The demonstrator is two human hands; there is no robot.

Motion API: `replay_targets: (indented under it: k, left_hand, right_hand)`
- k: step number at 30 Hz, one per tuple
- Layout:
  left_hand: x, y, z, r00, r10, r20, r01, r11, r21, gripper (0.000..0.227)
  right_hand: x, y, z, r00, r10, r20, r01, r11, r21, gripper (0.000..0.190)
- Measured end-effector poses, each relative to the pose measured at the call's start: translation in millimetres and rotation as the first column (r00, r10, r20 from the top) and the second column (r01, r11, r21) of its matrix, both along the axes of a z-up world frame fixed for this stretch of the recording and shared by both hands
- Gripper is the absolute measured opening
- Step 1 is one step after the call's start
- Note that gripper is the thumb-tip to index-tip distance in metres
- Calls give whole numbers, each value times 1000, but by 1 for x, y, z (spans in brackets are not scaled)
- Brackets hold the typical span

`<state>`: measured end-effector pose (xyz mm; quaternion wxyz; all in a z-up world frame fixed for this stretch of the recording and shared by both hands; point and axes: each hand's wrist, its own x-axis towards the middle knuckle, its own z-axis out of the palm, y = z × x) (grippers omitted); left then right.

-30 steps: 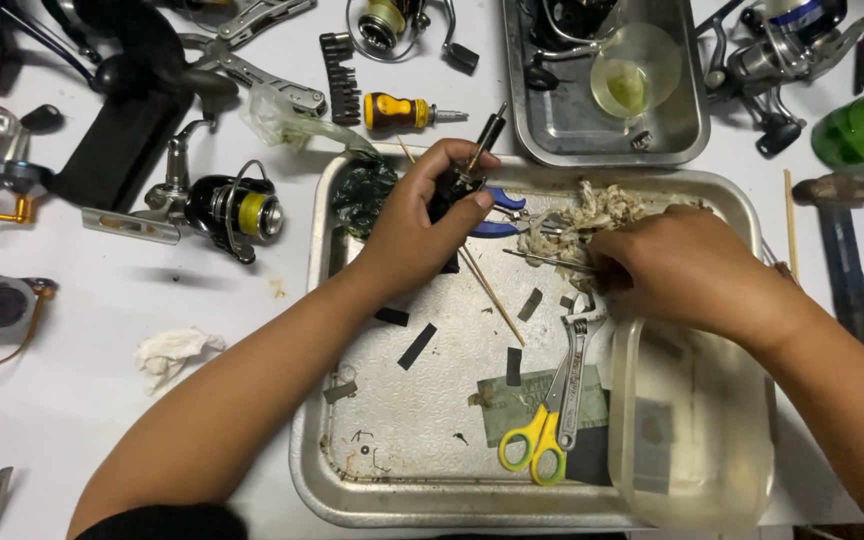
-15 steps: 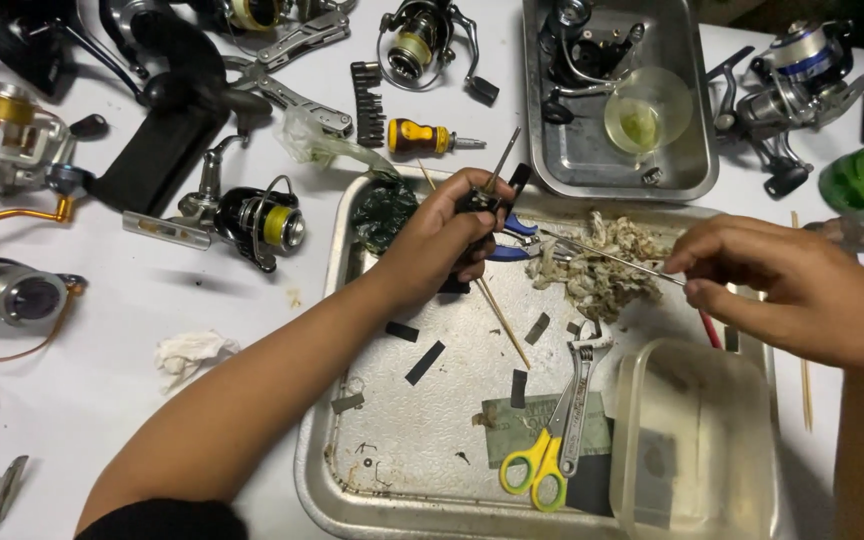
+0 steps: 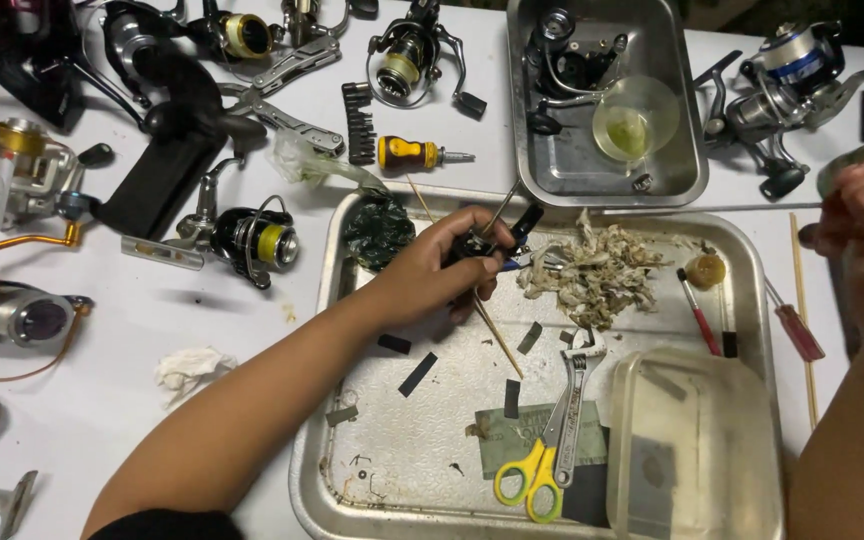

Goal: Reassembling the internal components of a fishing reel body using a screwdriver and manual manipulation on a workbench.

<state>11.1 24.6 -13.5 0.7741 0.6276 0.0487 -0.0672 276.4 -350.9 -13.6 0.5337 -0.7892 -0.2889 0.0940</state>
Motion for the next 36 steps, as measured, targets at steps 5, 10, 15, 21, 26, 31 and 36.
replay_targets:
  k: [5,10,15,21,26,31,36]
  left_hand:
    - [-3,-4,11,999,-43,-1,43,996,74,29]
    - [-1,-6,7,985,80,155,-125,944,306,33]
    - [-1,-8,13,981,141,136,-181,915,360,34]
    - [-2,-13,10,976,117,182,-189,867,461,19]
    - [-1,-11,9,992,66,110,-104,915,391,14]
    - [-3,-14,14,989,3,149,-72,885,460,14]
    - [-5,-16,13,975,-50,218,-67,864,498,11]
  right_hand:
    - [-44,27,39,988,131,85,-143,977,157,34]
    - [-86,59,65,994,28,109,-33,999,42,41]
    - [-115,79,79,994,15,105,-9,998,-58,45]
    - [-101,65,62,994,56,98,-43,990,-131,48]
    - [5,-37,-50,963,147,228,-130,988,-85,38]
    - [-47,-1,-11,945,280,167,-278,960,-33,31]
    - [-92,37,20,993,113,41,-114,993,20,37]
